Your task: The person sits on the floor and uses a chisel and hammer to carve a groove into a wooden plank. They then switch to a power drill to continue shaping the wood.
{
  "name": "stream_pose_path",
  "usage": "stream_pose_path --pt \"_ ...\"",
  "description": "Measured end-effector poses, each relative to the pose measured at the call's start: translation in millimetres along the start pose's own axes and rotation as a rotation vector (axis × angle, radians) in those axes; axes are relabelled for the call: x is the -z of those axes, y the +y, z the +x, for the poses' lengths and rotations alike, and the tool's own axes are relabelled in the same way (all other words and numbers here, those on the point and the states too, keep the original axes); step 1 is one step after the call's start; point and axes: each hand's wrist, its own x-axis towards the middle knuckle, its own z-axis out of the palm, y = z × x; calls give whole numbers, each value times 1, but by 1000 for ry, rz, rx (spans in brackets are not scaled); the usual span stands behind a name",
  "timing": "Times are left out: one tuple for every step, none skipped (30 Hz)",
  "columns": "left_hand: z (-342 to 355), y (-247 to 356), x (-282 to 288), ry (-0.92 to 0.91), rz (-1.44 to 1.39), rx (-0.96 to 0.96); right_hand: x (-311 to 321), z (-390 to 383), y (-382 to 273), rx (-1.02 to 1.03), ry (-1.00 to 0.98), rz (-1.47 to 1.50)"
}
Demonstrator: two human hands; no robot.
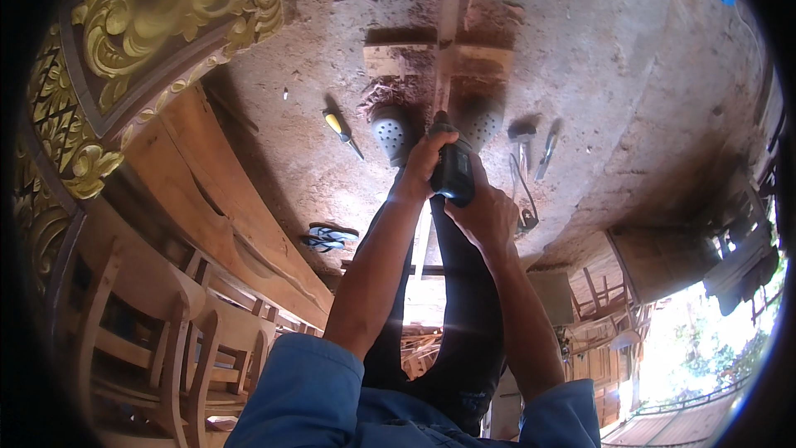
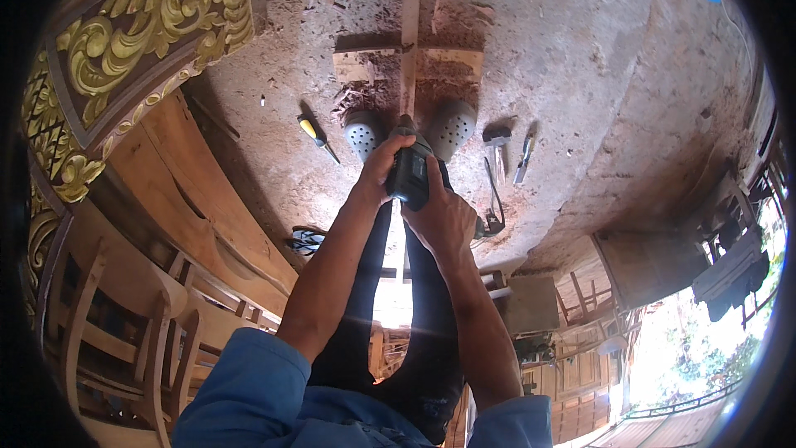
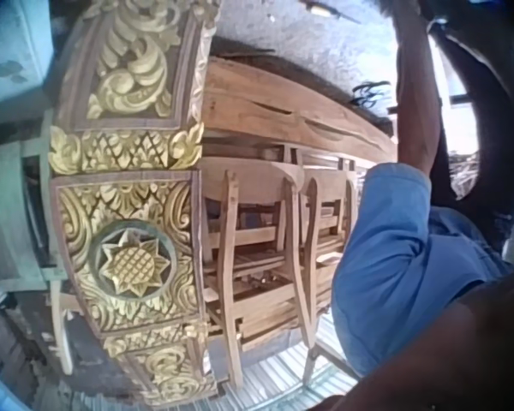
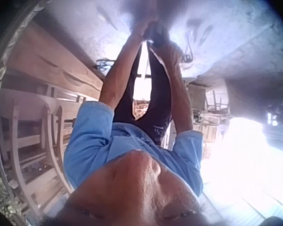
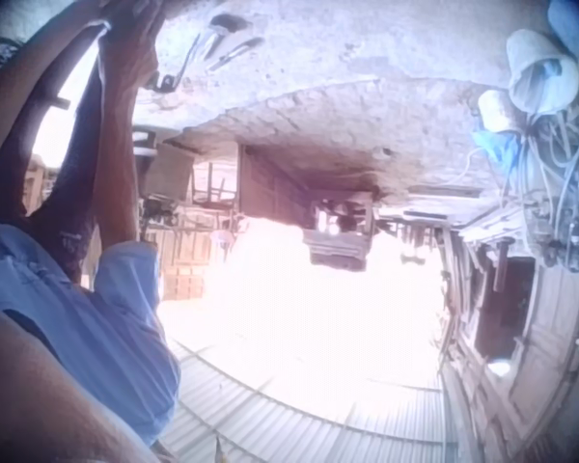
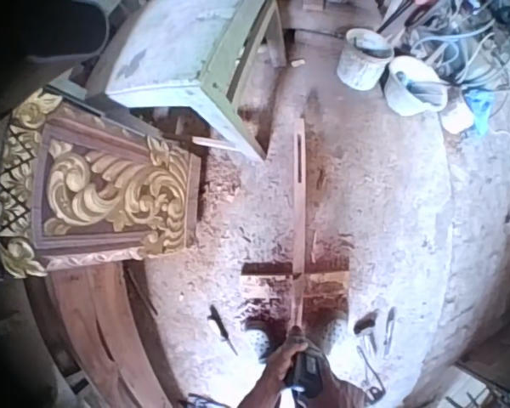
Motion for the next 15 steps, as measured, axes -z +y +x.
stream_pose_path --pt "1 0 1 -14 -10 4 0 1 0 -7 -12 -7" --pt "2 -1 2 -7 -13 4 0 2 0 -8 -14 -8" --pt "3 -1 3 -1 -16 4 -1 2 0 -10 -15 -8" --pt "4 -1 3 5 -19 4 -1 3 0 -12 -16 -9" --pt "4 -1 4 0 -26 1 -2 4 1 -15 -17 -12" --pt "5 -1 4 -6 -32 -5 -2 4 2 -15 -16 -16" --pt "6 -2 3 -13 -38 -13 -2 4 2 -12 -17 -14" --pt "6 -2 2 -11 -43 -13 -3 4 3 -6 -4 -21" --pt "6 -2 1 -10 -46 -13 -3 3 4 2 7 -23" --pt "5 -2 -1 -8 -49 -13 -3 2 4 16 22 -17" --pt "4 -3 -3 12 -19 -41 -3 2 5 15 16 -13" --pt "2 -3 -5 31 12 -70 -3 0 5 21 15 -3" --pt "0 -3 -7 41 34 -69 -3 -1 5 5 19 -7" --pt "-2 -3 -8 36 33 -63 -3 -2 5 14 12 4" --pt "-4 -3 -9 26 22 -71 -3 -4 4 6 17 5"
